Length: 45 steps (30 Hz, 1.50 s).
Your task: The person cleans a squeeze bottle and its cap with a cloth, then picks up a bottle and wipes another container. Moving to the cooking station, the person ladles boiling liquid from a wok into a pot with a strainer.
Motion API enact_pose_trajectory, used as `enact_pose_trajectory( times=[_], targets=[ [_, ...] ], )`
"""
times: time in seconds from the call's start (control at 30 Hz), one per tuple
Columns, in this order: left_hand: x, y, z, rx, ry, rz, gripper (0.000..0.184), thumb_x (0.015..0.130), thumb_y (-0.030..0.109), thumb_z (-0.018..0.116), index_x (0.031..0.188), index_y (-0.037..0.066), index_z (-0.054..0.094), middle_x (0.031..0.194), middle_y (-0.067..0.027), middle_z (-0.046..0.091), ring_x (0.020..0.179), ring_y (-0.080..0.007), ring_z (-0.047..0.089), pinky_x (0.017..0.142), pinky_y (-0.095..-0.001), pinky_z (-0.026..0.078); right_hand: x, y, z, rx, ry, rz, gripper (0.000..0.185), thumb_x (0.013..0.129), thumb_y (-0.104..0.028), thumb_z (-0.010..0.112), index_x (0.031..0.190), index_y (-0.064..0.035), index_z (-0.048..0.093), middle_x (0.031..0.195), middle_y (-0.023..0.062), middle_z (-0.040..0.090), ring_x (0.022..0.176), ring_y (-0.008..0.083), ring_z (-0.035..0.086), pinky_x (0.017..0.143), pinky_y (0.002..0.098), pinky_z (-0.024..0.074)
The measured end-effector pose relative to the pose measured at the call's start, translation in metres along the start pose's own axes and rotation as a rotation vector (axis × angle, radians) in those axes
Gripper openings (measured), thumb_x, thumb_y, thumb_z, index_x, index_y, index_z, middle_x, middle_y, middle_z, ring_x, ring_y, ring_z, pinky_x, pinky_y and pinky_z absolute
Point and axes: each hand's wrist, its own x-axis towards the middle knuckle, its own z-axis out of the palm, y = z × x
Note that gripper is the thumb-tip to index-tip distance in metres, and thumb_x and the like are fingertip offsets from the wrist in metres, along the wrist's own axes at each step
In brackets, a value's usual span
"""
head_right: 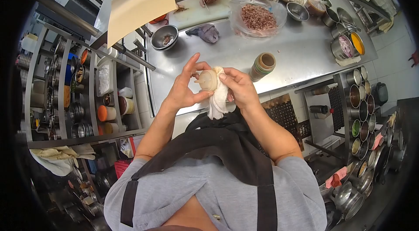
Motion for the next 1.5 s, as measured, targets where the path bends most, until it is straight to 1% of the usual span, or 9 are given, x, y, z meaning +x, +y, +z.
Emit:
enact_pose_trajectory(
  times=[0.2,0.37,0.57,0.63,0.7,0.83,1.07,1.3,1.5],
  targets=[
    [0.004,0.004,0.000,-0.262,-0.047,0.045,0.120,0.068,0.005,0.082,0.155,0.017,0.001,0.129,-0.0155,0.053,0.115,-0.0256,0.056,0.090,-0.0371,0.048,-0.021,-0.031,0.015,-0.105,-0.042,0.012,0.032,0.090,-0.014,0.067,0.116,0.0033,0.061,0.087,0.0037,0.068,0.058,0.0038,0.056,0.050,0.0184,0.0434],
    [0.003,0.013,-0.001,-0.274,-0.140,-0.019,0.122,0.070,0.001,0.079,0.155,0.021,-0.005,0.139,-0.0187,0.045,0.126,-0.0280,0.049,0.093,-0.0387,0.047,-0.024,-0.026,0.022,-0.251,-0.096,-0.184,0.032,0.084,-0.004,0.071,0.112,0.0063,0.059,0.093,0.0056,0.068,0.080,0.0079,0.063,0.071,0.0212,0.0483],
    [0.000,0.031,0.010,-0.488,0.220,-0.010,0.124,0.070,0.005,0.081,0.155,0.023,-0.008,0.151,-0.0196,0.027,0.131,-0.0301,0.046,0.095,-0.0387,0.046,-0.042,-0.026,0.029,-0.129,0.034,-0.488,0.029,0.082,0.000,0.070,0.108,0.0045,0.058,0.098,0.0076,0.067,0.086,0.0110,0.062,0.076,0.0253,0.0489],
    [-0.006,0.037,0.009,-0.880,0.136,-0.313,0.106,0.075,0.013,0.079,0.155,0.013,0.009,0.148,-0.0182,0.033,0.130,-0.0296,0.046,0.096,-0.0387,0.045,-0.036,-0.020,0.023,-0.172,0.048,-0.575,0.028,0.081,0.001,0.070,0.107,0.0036,0.059,0.098,0.0095,0.067,0.086,0.0124,0.061,0.075,0.0268,0.0488],
    [-0.011,0.039,0.014,-0.910,0.093,-0.324,0.091,0.079,0.016,0.076,0.151,0.007,0.021,0.143,-0.0174,0.040,0.126,-0.0279,0.049,0.096,-0.0385,0.045,-0.031,-0.015,0.020,-0.384,0.066,-0.773,0.027,0.079,0.001,0.071,0.103,0.0041,0.060,0.098,0.0117,0.067,0.083,0.0157,0.062,0.074,0.0276,0.0489],
    [-0.007,0.048,0.024,-0.871,0.133,-0.438,0.054,0.090,0.013,0.067,0.135,-0.007,0.044,0.129,-0.0154,0.053,0.121,-0.0213,0.051,0.100,-0.0348,0.043,-0.032,-0.011,0.019,-0.767,0.033,-0.759,0.026,0.075,-0.001,0.071,0.100,-0.0002,0.064,0.098,0.0123,0.065,0.078,0.0221,0.063,0.064,0.0286,0.0487],
    [-0.010,0.031,0.024,-0.795,0.283,-0.411,0.058,0.083,0.009,0.073,0.133,-0.003,0.046,0.122,-0.0124,0.057,0.111,-0.0197,0.056,0.098,-0.0354,0.043,-0.038,-0.032,0.011,-0.799,0.042,-0.551,0.026,0.078,-0.002,0.070,0.104,-0.0001,0.068,0.096,0.0109,0.066,0.075,0.0176,0.062,0.061,0.0270,0.0474],
    [-0.010,0.029,0.025,-0.729,0.164,-0.366,0.062,0.077,0.001,0.076,0.129,-0.001,0.044,0.119,-0.0116,0.058,0.111,-0.0184,0.057,0.099,-0.0332,0.045,-0.033,-0.036,0.014,-0.785,0.097,-0.697,0.025,0.082,-0.003,0.068,0.106,0.0017,0.068,0.092,0.0094,0.066,0.073,0.0129,0.061,0.062,0.0247,0.0460],
    [-0.013,0.023,0.013,-0.600,0.264,-0.333,0.061,0.075,0.000,0.076,0.128,-0.001,0.045,0.119,-0.0111,0.059,0.110,-0.0174,0.058,0.098,-0.0322,0.045,-0.029,-0.028,-0.006,-0.530,0.214,-0.548,0.021,0.087,-0.007,0.067,0.104,0.0043,0.068,0.081,0.0045,0.063,0.069,0.0082,0.056,0.055,0.0241,0.0414]
  ],
)
